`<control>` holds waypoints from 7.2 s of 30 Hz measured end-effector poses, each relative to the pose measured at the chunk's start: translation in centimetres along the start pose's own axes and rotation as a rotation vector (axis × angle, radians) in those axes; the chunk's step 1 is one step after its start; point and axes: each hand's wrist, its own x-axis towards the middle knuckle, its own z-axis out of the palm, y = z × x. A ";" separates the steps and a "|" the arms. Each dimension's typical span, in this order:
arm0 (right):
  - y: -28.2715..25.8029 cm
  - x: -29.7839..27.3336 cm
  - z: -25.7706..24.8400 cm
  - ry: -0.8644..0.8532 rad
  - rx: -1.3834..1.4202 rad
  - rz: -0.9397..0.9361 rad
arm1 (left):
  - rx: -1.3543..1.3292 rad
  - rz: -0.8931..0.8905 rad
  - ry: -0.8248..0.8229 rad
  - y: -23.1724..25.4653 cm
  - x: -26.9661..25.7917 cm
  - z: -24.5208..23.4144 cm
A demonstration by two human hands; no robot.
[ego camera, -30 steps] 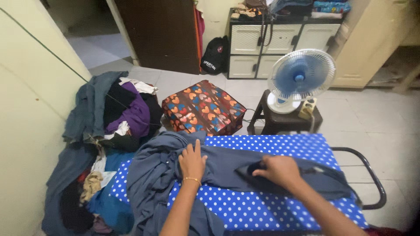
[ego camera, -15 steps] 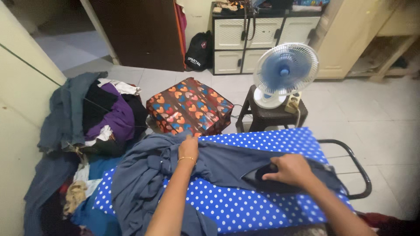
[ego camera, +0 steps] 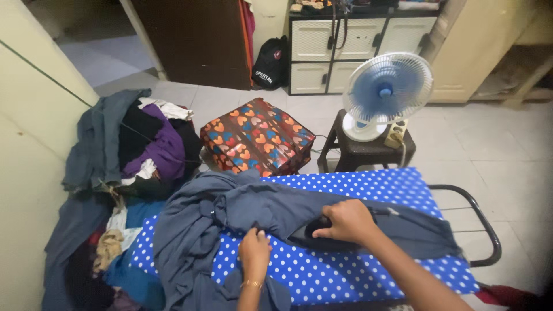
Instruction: The person irons a blue garment on a polka-dotted ironing board. They repeatedly smooth and reposition the fabric while using a black iron to press different sections.
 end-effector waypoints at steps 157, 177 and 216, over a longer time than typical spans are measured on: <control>-8.5 5.1 5.4 0.457 0.409 0.076 | 0.162 0.701 0.307 4.8 1.3 -6.2; -4.9 3.2 13.0 0.136 0.498 -0.064 | -0.439 0.043 0.280 -2.8 4.5 -6.1; 10.5 -8.4 1.5 0.883 0.652 0.749 | 1.008 -0.009 -0.221 6.2 -4.7 -5.5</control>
